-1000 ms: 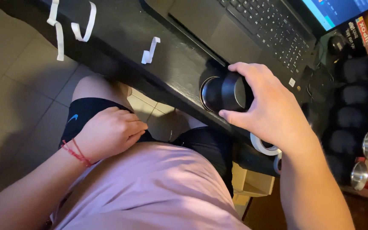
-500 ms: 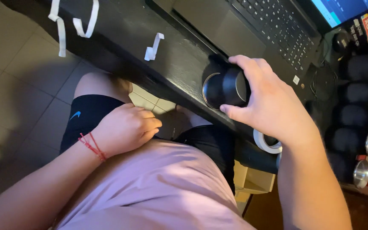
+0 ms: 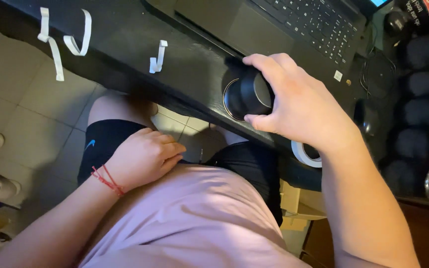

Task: The person sits on the floor and repeatedly applies white tape to the rim of black metal cups. They pick up cups, wrap tape around the rim, smooth it down, and place the cups back on the table. The process is repeated for several cups.

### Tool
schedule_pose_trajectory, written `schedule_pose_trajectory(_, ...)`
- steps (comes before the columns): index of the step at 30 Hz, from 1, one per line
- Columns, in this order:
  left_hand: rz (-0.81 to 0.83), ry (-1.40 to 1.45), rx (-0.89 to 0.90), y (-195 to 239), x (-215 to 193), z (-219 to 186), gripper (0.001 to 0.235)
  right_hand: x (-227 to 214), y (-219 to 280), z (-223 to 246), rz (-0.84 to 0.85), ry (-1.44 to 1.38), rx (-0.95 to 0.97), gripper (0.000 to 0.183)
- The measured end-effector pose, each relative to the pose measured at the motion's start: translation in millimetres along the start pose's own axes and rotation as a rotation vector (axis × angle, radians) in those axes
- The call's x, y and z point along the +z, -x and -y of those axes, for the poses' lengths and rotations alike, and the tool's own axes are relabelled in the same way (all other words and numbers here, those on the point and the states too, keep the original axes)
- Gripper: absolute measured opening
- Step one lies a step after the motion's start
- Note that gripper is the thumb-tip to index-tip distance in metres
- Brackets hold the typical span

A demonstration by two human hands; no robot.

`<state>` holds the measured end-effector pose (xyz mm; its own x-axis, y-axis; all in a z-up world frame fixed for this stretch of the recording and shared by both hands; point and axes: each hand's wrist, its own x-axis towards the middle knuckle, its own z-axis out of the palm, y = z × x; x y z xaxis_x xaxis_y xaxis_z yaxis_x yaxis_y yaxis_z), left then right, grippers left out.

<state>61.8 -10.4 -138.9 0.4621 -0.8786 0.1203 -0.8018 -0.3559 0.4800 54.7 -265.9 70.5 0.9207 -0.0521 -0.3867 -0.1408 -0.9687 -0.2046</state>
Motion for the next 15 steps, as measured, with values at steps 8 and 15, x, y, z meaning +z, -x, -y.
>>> schedule_pose_trajectory(8,-0.054,-0.003,0.072,-19.6,-17.7,-10.9,0.012,-7.8,0.7,-0.5,0.074,0.006,0.005,0.093)
schedule_pose_trajectory(15,-0.137,-0.049,0.146,-49.1,-63.9,-31.4,0.010,-17.6,9.7,-67.0,-0.167,-0.268,-0.367,0.093)
